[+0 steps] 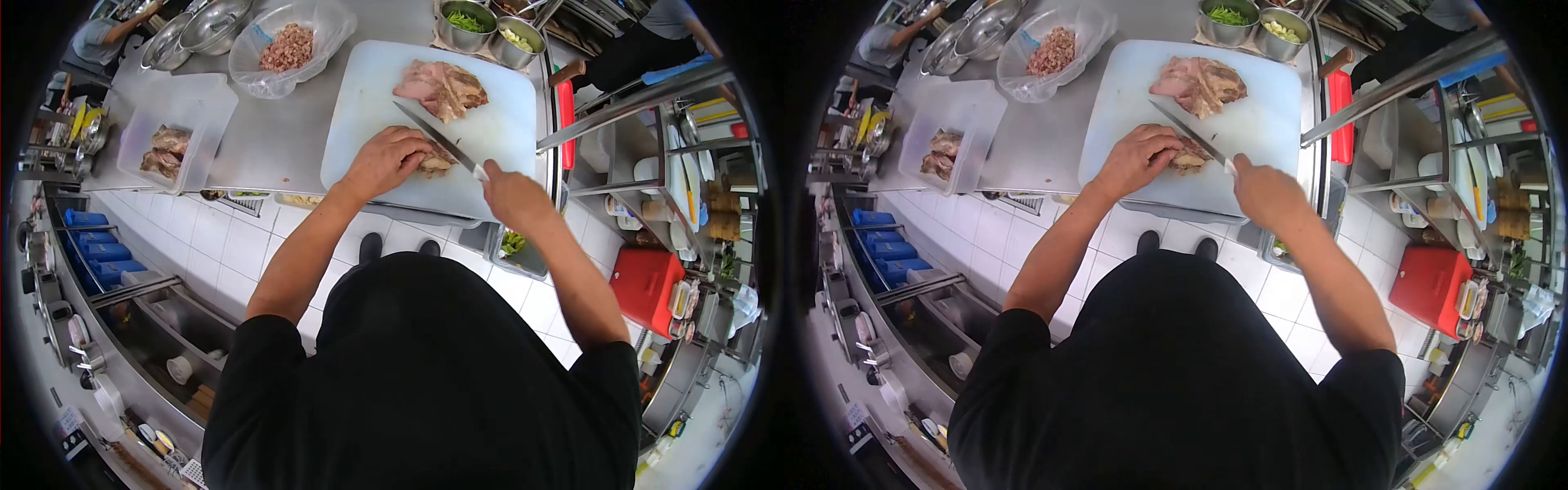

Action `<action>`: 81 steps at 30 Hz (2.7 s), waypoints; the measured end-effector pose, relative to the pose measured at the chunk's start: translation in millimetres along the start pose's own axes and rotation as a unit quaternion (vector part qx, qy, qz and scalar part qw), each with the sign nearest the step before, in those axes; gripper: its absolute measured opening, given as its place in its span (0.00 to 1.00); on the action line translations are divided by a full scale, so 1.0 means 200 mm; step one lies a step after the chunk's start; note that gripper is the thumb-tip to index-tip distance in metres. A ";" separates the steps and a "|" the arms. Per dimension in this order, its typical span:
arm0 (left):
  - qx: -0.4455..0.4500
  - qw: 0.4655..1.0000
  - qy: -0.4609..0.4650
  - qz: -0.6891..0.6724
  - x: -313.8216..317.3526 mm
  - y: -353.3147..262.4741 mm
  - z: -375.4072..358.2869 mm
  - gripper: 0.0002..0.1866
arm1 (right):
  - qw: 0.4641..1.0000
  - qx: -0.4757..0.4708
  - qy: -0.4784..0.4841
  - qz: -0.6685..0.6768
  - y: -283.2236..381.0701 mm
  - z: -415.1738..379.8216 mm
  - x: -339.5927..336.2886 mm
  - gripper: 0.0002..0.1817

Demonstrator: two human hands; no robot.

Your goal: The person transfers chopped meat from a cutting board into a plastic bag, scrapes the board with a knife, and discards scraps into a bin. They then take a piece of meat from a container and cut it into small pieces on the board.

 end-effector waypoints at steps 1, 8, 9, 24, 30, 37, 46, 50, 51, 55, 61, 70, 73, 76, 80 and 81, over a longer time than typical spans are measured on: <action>0.004 1.000 -0.003 0.000 0.00 0.00 0.00 0.10 | 1.000 -0.004 -0.020 0.009 0.01 0.03 0.05 0.13; 0.026 1.000 0.009 0.005 0.00 0.04 0.05 0.08 | 0.997 -0.043 -0.040 0.040 0.13 0.28 -0.02 0.15; 0.019 1.000 0.020 0.005 0.01 0.04 0.05 0.07 | 0.999 -0.038 -0.016 0.032 0.15 0.26 -0.09 0.16; 0.023 0.999 -0.023 0.000 0.02 0.03 0.04 0.07 | 0.999 -0.008 0.044 0.002 0.18 0.21 -0.19 0.17; 0.033 0.999 -0.029 -0.024 0.03 0.05 0.03 0.07 | 1.000 0.022 -0.016 0.015 0.14 0.16 0.12 0.18; 0.012 0.997 -0.066 -0.022 0.04 0.03 0.02 0.09 | 0.999 0.007 0.047 0.024 0.21 0.17 -0.16 0.17; 0.010 0.998 -0.060 -0.034 0.04 0.01 -0.02 0.09 | 1.000 0.003 -0.003 0.026 0.18 0.22 0.08 0.17; -0.006 0.997 -0.077 -0.022 0.04 0.02 -0.03 0.08 | 0.996 0.032 0.082 0.018 0.25 0.11 -0.20 0.17; -0.002 0.998 -0.069 -0.009 0.04 0.04 -0.02 0.08 | 0.992 0.051 0.111 0.011 0.26 0.06 -0.22 0.17; -0.004 0.999 -0.039 -0.023 0.04 0.05 -0.04 0.08 | 0.998 0.060 0.020 0.025 0.24 0.11 0.13 0.17; 0.005 0.997 -0.079 -0.025 0.02 0.03 -0.04 0.05 | 0.999 0.008 0.050 0.014 0.25 0.18 -0.14 0.18; 0.003 0.998 -0.044 -0.035 0.01 0.07 -0.07 0.06 | 0.999 0.005 -0.049 0.013 0.22 0.20 0.17 0.18; 0.027 0.997 -0.064 -0.011 -0.01 0.06 -0.03 0.05 | 0.999 0.008 0.017 0.036 0.26 0.24 -0.05 0.18; 0.062 0.995 -0.081 0.005 -0.03 0.05 -0.03 0.05 | 0.989 0.060 0.125 0.041 0.38 0.10 -0.28 0.19; 0.042 0.998 -0.052 -0.021 0.00 0.09 -0.05 0.07 | 0.999 0.043 0.008 0.025 0.28 0.10 0.13 0.21; 0.041 0.998 -0.041 -0.020 -0.01 0.10 -0.06 0.08 | 0.999 0.035 -0.008 0.026 0.28 0.10 0.18 0.20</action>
Point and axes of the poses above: each hand's wrist, its own z-axis towards the middle knuckle, its own x-axis out of the palm, y = z × x, the point moved 1 cm from there along z, towards the middle knuckle, and after that the axes turned 3 degrees about -y, right-handed, at the moved point
